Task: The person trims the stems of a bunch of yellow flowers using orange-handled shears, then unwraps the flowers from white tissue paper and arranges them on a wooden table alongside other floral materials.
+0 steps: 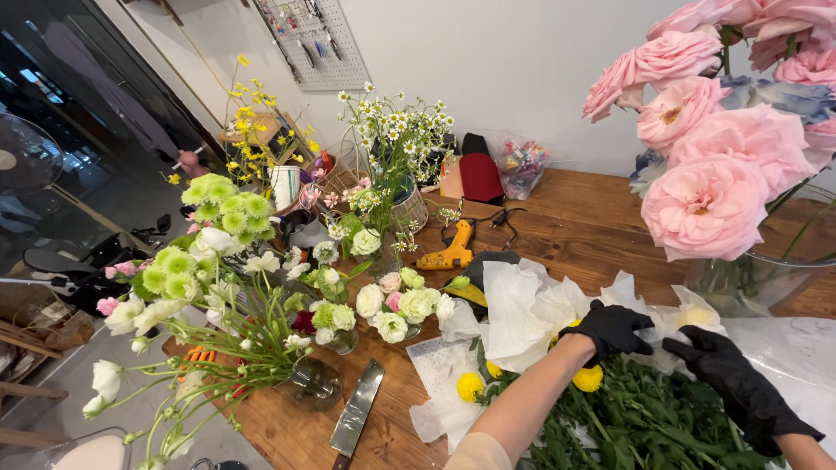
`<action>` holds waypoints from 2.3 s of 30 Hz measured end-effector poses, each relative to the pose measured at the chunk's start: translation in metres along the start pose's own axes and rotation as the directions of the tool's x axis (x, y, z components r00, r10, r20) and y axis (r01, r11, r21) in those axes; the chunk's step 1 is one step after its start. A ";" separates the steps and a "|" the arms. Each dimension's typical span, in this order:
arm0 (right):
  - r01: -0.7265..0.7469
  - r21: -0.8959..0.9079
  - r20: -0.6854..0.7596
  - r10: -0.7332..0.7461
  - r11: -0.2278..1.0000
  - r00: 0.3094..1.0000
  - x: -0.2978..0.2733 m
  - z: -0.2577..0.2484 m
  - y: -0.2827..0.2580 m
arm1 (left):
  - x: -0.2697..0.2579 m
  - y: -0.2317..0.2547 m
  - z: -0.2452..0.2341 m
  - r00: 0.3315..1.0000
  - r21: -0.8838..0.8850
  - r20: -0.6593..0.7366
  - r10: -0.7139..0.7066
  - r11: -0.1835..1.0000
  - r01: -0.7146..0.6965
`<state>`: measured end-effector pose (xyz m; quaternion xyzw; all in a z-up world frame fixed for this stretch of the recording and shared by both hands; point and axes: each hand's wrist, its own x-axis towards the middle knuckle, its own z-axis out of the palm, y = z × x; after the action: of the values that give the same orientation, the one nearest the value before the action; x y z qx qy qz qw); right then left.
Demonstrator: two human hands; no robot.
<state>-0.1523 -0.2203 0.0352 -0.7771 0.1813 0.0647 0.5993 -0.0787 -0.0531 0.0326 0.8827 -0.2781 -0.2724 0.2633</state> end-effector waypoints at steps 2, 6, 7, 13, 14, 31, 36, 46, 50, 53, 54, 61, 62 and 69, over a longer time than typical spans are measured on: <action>-0.062 -0.263 0.004 0.065 0.963 0.998 0.001 0.003 0.000 | 0.004 0.001 0.004 1.000 0.232 -0.010 0.016 0.973 -0.013; 0.152 -0.388 0.132 -0.108 0.909 0.985 0.009 -0.003 0.015 | 0.008 -0.007 0.014 0.991 0.305 -0.083 0.105 0.949 -0.075; 0.000 -0.224 0.011 0.002 0.975 1.000 0.004 0.000 0.011 | 0.011 -0.008 0.017 0.990 0.369 -0.116 0.085 0.929 -0.037; 0.025 0.062 0.023 -0.027 0.998 0.999 -0.004 0.004 0.016 | 0.018 -0.023 0.023 0.957 0.396 -0.258 0.134 0.918 -0.021; -0.064 0.113 0.010 0.063 0.992 0.998 -0.008 0.001 0.019 | 0.022 -0.027 0.028 0.918 0.325 -0.356 0.176 0.944 -0.055; 0.161 0.002 -0.110 -0.159 0.987 0.981 0.022 0.011 0.026 | 0.021 -0.028 0.032 0.891 0.037 -0.448 0.070 0.998 -0.060; -0.161 0.457 -0.180 0.268 0.875 0.946 0.032 0.019 0.031 | 0.018 -0.019 0.031 0.846 0.041 -0.529 0.062 0.998 -0.047; -0.150 0.690 -0.200 0.386 0.708 0.901 0.041 0.008 0.041 | 0.012 -0.032 0.032 0.781 0.033 -0.583 0.224 0.967 -0.253; -0.173 0.937 0.039 0.401 0.305 0.915 0.050 -0.009 0.039 | 0.006 -0.041 0.024 0.833 0.203 -0.504 0.227 0.969 -0.141; -0.208 0.910 0.091 0.318 0.358 0.944 0.033 -0.010 0.040 | 0.002 -0.042 0.021 0.857 0.362 -0.453 0.245 0.929 -0.074; -0.209 0.910 0.090 0.321 0.357 0.943 0.026 0.003 0.043 | 0.001 -0.043 0.019 0.858 0.360 -0.451 0.245 0.930 -0.076; -0.117 0.228 -0.080 0.139 0.966 0.987 -0.059 0.036 0.047 | 0.010 -0.044 0.019 0.882 0.389 -0.413 0.229 0.920 -0.056; -0.059 -0.140 -0.072 0.049 0.988 0.996 -0.061 0.041 0.052 | 0.011 -0.041 0.017 0.887 0.415 -0.391 0.246 0.907 -0.069; -0.229 -0.065 -0.031 0.227 0.971 0.973 -0.052 0.033 0.033 | 0.018 -0.037 0.007 0.896 0.656 -0.313 0.314 0.754 -0.034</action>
<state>-0.2087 -0.1851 0.0126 -0.7717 0.2743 0.1300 0.5589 -0.0577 -0.0406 -0.0011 0.9249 -0.3757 0.0529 0.0258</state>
